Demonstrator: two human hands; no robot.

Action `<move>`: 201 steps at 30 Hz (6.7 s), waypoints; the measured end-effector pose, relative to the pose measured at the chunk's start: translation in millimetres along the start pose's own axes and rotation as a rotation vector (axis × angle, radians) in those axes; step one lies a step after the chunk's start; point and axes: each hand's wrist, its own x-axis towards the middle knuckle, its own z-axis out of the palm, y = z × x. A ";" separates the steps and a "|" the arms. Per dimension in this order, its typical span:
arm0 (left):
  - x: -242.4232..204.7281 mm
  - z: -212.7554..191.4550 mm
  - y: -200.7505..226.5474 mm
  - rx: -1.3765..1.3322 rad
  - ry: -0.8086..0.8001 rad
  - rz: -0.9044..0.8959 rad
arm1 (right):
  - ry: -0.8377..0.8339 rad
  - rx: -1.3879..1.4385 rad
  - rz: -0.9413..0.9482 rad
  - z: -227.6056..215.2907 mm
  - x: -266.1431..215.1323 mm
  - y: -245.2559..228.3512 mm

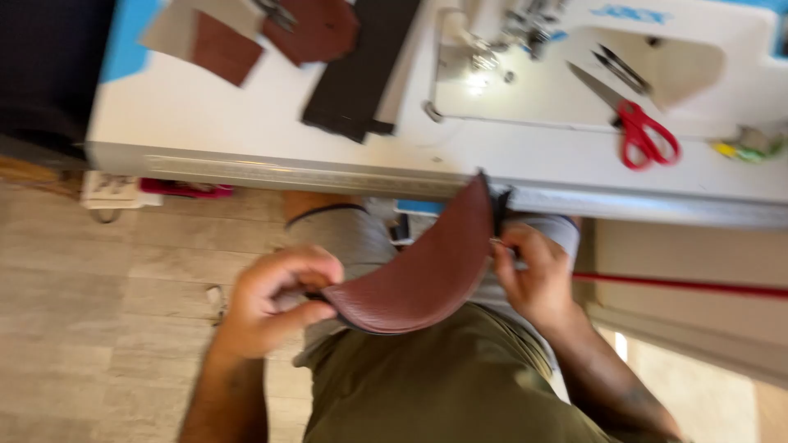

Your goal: Attaching a zipper slider to the zipper of a leather bag at a sewing station.

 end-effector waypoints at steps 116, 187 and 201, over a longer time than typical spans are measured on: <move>-27.0 86.2 -9.1 0.643 -0.367 -0.185 | -0.378 1.376 0.415 12.9 27.2 -70.5; 64.4 68.0 -29.0 0.582 -0.234 -0.179 | -0.300 1.128 0.524 9.8 31.0 -63.9; 56.8 70.3 -33.9 0.634 -0.227 -0.105 | -0.366 0.911 0.406 7.2 38.1 -71.3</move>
